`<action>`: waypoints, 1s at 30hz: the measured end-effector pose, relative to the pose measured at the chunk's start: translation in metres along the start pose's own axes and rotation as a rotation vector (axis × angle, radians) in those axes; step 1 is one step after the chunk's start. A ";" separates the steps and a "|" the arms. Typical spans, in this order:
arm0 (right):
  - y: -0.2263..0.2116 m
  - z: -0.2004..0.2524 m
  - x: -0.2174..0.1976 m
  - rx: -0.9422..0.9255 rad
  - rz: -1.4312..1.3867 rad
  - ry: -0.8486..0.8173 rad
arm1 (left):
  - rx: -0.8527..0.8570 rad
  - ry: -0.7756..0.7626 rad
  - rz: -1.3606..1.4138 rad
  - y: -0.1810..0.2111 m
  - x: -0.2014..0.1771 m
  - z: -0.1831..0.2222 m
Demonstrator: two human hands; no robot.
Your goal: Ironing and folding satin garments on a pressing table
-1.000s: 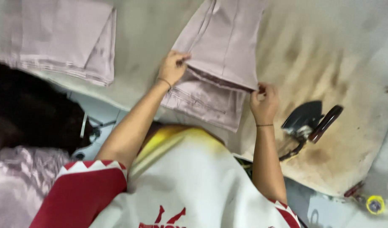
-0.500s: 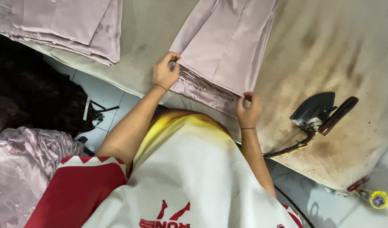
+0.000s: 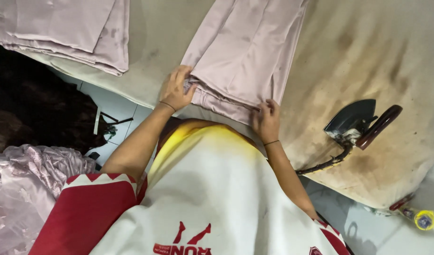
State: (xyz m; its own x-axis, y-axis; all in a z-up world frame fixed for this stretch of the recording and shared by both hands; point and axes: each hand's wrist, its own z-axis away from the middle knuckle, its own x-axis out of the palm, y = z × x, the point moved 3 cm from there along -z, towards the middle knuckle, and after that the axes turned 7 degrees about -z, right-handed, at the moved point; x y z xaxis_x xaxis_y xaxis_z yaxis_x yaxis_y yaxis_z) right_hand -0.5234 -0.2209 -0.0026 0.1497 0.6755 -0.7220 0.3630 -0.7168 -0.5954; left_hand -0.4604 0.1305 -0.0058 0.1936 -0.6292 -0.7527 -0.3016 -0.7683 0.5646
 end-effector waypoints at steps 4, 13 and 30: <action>0.002 0.005 0.009 -0.279 0.083 0.064 | 0.223 0.022 -0.171 0.000 0.006 0.009; 0.005 -0.007 0.002 -0.314 0.277 0.032 | 0.325 -0.019 -0.221 -0.010 0.020 0.006; 0.007 -0.007 -0.009 -0.254 0.329 0.042 | 0.265 0.066 -0.370 -0.026 0.029 0.001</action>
State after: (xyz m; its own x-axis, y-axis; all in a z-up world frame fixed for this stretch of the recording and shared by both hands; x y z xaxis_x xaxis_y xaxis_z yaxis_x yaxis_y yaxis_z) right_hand -0.5153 -0.2309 0.0021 0.3308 0.4277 -0.8412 0.5038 -0.8338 -0.2258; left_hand -0.4482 0.1329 -0.0427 0.3900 -0.3313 -0.8592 -0.4279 -0.8914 0.1495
